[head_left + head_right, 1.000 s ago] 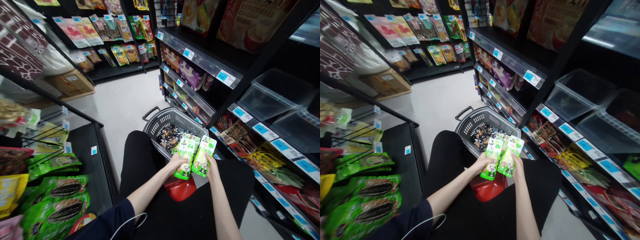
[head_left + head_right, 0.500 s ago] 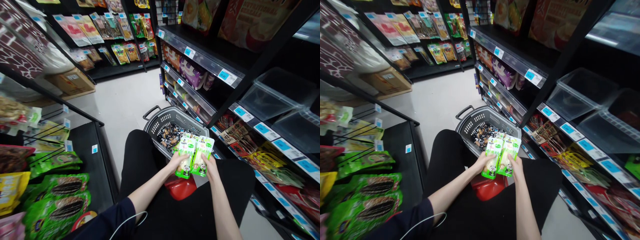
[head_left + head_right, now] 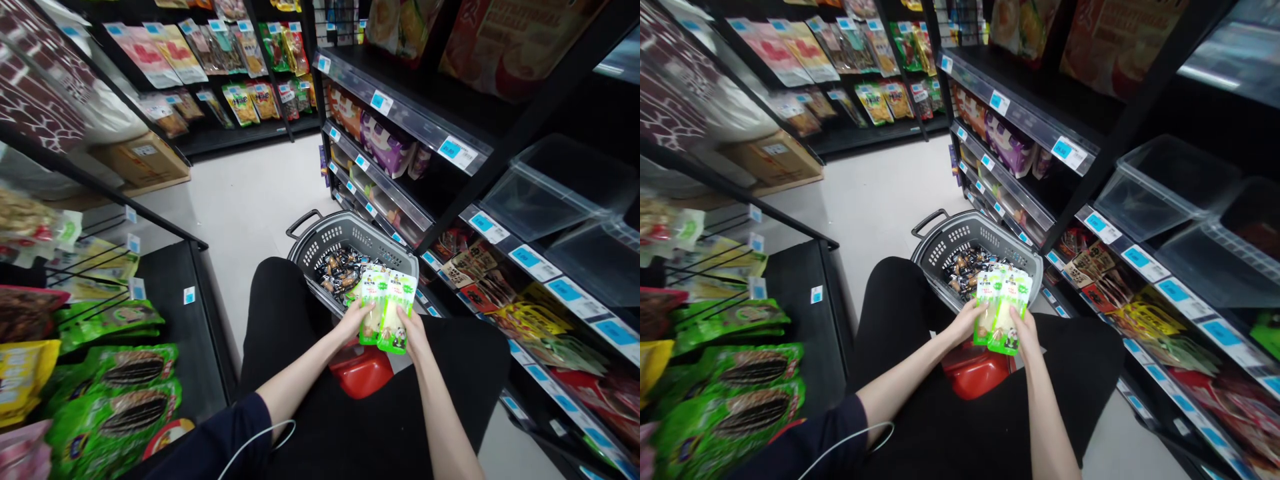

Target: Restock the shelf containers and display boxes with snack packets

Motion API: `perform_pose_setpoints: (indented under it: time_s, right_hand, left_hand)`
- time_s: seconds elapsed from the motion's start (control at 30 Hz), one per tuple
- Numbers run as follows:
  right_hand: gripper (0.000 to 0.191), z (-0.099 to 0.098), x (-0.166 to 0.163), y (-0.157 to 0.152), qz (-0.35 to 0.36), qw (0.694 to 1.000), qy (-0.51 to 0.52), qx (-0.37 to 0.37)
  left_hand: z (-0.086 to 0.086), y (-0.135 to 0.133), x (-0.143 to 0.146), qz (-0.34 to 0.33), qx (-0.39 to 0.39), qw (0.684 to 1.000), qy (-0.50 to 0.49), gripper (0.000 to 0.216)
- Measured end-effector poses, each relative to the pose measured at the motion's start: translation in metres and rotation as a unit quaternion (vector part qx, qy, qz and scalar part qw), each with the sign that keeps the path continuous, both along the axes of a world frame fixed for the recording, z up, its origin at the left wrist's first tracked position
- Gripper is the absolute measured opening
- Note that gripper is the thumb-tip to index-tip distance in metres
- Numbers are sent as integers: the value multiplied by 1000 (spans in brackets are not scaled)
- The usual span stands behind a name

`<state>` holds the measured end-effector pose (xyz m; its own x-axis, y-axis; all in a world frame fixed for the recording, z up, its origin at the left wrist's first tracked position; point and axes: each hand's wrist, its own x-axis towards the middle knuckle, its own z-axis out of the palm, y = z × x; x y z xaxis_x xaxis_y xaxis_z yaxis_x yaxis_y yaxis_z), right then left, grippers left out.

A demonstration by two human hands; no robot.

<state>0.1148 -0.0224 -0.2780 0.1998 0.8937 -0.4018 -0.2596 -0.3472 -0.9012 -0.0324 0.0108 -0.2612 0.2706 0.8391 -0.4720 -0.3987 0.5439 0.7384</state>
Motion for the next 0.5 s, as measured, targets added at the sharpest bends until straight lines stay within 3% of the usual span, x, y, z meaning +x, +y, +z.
perform_pose_setpoints:
  time_s: [0.17,0.27,0.37,0.5]
  right_hand:
    - [42,-12,-10,0,45,993,-113,4]
    - [49,-19,-9,2,48,985,-167,3]
    - [58,-21,-6,1,78,982,-170,-7]
    - [49,-20,-9,-4,158,979,-130,-12]
  left_hand:
    - [-1,-4,1,-61,26,998,14,60]
    - [-5,-4,-1,-65,35,997,35,55]
    - [-10,-4,0,-55,32,997,46,56]
    - [-18,-2,-2,-46,30,995,89,56]
